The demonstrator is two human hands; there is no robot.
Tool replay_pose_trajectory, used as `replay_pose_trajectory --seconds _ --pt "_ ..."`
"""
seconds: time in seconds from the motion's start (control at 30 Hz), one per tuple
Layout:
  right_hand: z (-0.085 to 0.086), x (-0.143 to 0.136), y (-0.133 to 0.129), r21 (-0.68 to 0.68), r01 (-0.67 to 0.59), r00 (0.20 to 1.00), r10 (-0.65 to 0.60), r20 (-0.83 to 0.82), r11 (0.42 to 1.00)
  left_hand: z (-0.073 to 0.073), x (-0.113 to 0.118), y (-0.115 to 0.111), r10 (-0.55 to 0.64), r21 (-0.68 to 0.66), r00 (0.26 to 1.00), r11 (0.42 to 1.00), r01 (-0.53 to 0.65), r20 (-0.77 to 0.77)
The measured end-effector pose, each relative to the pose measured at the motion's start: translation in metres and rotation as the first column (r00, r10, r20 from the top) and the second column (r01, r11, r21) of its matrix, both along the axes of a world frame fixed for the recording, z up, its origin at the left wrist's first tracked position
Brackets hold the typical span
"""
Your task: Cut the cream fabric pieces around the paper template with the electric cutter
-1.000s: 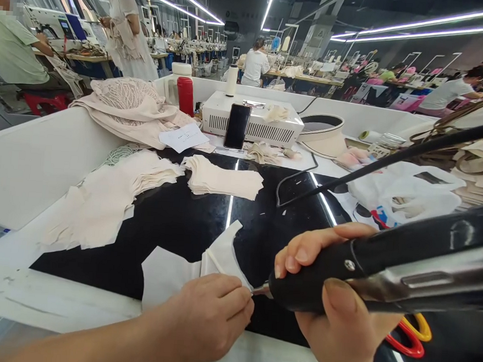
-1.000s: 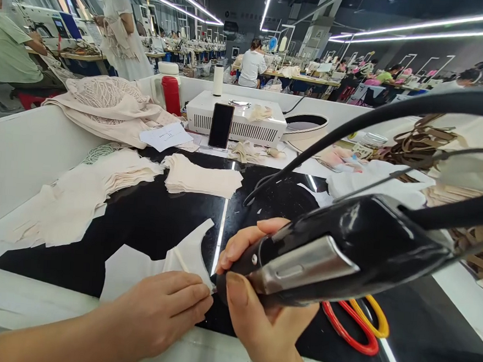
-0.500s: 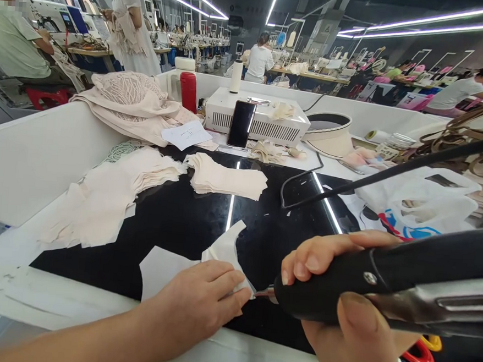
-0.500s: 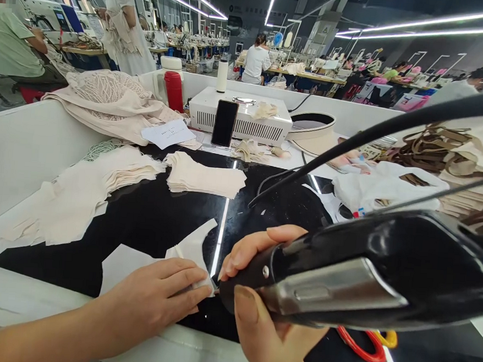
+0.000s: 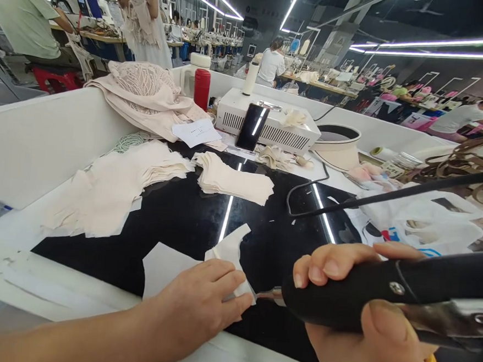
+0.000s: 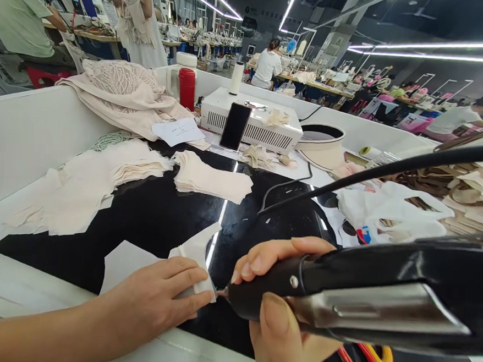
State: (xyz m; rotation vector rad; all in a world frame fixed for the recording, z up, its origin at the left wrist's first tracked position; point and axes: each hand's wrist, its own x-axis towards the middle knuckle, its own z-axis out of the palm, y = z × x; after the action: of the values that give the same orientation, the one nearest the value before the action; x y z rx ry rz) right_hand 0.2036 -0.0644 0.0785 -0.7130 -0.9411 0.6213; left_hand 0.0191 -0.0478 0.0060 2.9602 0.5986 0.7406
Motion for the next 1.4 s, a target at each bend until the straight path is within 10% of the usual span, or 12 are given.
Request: replay_pose_trajectory --seconds 1.4 --pt "0.0 -0.006 0.014 -0.02 -0.02 0.998 0.021 0.054 1.0 -0.006 -0.002 -0.005 0.071 0.068 0.991 0.996 -0.064 -0.113"
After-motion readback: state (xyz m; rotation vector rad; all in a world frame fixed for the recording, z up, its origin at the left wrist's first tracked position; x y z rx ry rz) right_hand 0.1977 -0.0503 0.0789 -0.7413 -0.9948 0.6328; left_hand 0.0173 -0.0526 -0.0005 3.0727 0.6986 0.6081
